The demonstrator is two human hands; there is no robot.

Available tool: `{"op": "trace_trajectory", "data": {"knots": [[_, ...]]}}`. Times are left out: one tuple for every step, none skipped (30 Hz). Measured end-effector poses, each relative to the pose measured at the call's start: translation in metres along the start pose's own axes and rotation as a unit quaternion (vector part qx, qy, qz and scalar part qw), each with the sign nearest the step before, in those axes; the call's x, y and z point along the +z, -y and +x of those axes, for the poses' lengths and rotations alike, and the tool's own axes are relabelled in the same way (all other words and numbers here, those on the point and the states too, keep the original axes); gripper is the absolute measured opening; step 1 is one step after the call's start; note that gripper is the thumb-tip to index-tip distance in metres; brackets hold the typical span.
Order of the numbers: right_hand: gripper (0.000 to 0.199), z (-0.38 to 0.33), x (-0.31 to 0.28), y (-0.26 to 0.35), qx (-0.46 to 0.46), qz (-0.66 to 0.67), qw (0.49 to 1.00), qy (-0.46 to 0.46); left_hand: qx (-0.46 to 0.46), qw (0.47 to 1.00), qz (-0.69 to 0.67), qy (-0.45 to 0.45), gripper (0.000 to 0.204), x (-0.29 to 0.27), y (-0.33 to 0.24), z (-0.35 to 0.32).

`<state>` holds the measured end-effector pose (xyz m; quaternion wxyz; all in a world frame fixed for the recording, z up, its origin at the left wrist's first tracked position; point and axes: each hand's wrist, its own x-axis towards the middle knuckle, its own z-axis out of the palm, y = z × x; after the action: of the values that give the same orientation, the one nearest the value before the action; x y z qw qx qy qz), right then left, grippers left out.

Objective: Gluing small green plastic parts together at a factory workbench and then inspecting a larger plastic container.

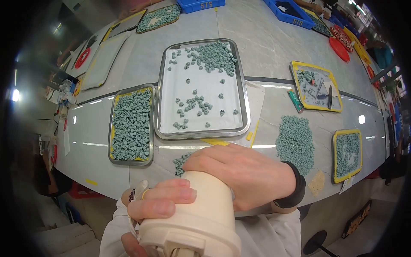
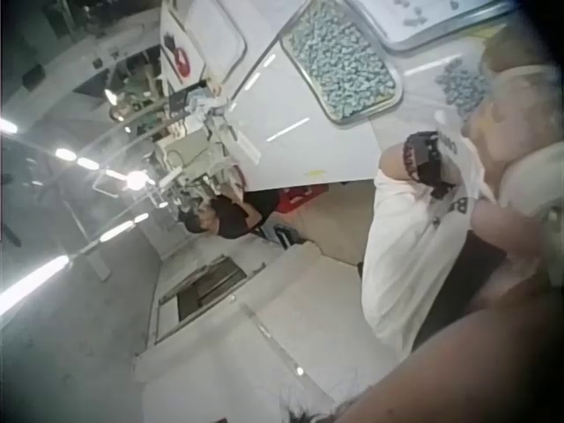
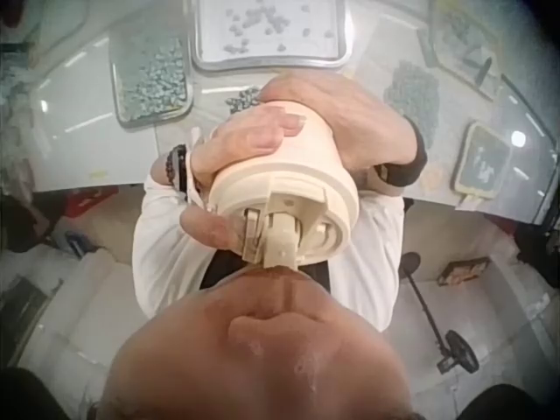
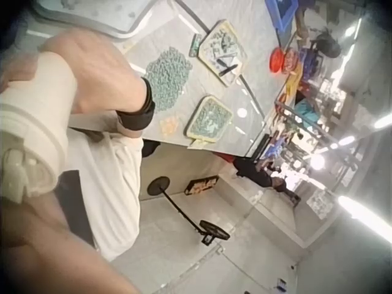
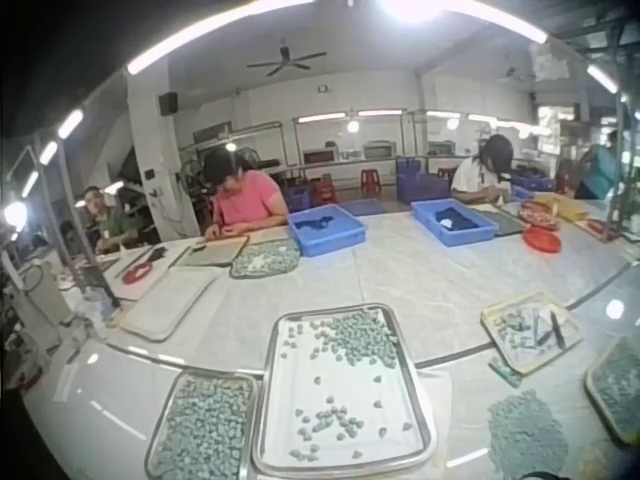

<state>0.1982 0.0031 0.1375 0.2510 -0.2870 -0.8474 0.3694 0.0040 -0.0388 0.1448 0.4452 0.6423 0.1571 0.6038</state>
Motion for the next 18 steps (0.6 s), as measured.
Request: {"op": "trace_trajectory", "data": {"knots": [[0.059,0.000,0.000,0.000,0.001,0.003,1.000,-0.002,0.002,1.000,-0.002,-0.004,0.022,0.001,0.000,-0.001],[0.059,0.000,0.000,0.001,0.001,0.003,1.000,-0.002,0.004,1.000,-0.005,-0.009,0.022,0.002,0.001,0.000],[0.059,-0.001,0.000,0.000,-0.002,-0.001,1.000,0.000,0.005,1.000,-0.007,-0.014,0.022,0.003,0.001,0.000],[0.059,-0.001,0.000,0.000,-0.004,-0.004,1.000,0.002,0.007,1.000,-0.009,-0.018,0.022,0.004,0.002,0.002],[0.059,0.000,0.000,0.001,-0.004,-0.004,1.000,0.002,0.009,1.000,-0.011,-0.023,0.022,0.004,0.003,0.001],[0.059,-0.001,-0.001,0.002,0.000,-0.004,1.000,0.003,0.010,0.999,-0.014,-0.028,0.022,0.005,0.003,0.001],[0.059,0.000,-0.001,0.002,0.003,-0.003,1.000,0.005,0.012,0.999,-0.016,-0.033,0.022,0.007,0.004,0.003],[0.059,0.000,-0.001,0.002,0.003,-0.003,1.000,0.005,0.014,0.999,-0.019,-0.037,0.022,0.007,0.006,0.006],[0.060,0.000,0.000,0.001,-0.002,-0.005,1.000,0.001,0.015,0.999,-0.022,-0.042,0.022,0.008,0.006,0.004],[0.060,0.000,0.000,0.000,-0.007,-0.007,1.000,-0.003,0.017,0.998,-0.025,-0.046,0.022,0.009,0.006,0.005],[0.060,0.000,0.000,-0.001,-0.007,-0.007,1.000,-0.003,0.018,0.998,-0.028,-0.050,0.022,0.010,0.009,0.007],[0.059,0.000,0.000,-0.001,-0.010,-0.003,1.000,-0.004,0.020,0.998,-0.031,-0.055,0.022,0.012,0.010,0.008],[0.059,0.000,0.000,-0.002,-0.012,0.001,1.000,-0.005,0.021,0.997,-0.034,-0.059,0.022,0.013,0.011,0.009],[0.059,0.000,0.000,-0.002,-0.012,0.001,1.000,-0.005,0.024,0.997,-0.037,-0.064,0.022,0.015,0.010,0.007],[0.059,0.000,0.000,-0.003,-0.015,0.002,1.000,-0.006,0.026,0.997,-0.040,-0.068,0.022,0.015,0.011,0.007],[0.059,0.000,-0.001,-0.003,-0.017,0.003,1.000,-0.007,0.029,0.996,-0.043,-0.073,0.022,0.016,0.011,0.008],[0.059,0.000,-0.001,-0.002,-0.018,0.001,1.000,-0.006,0.032,0.995,-0.047,-0.078,0.022,0.017,0.011,0.008],[0.056,0.001,0.000,-0.001,-0.022,0.003,1.000,-0.012,0.037,0.995,-0.051,-0.083,0.022,0.018,0.013,0.011]]}}
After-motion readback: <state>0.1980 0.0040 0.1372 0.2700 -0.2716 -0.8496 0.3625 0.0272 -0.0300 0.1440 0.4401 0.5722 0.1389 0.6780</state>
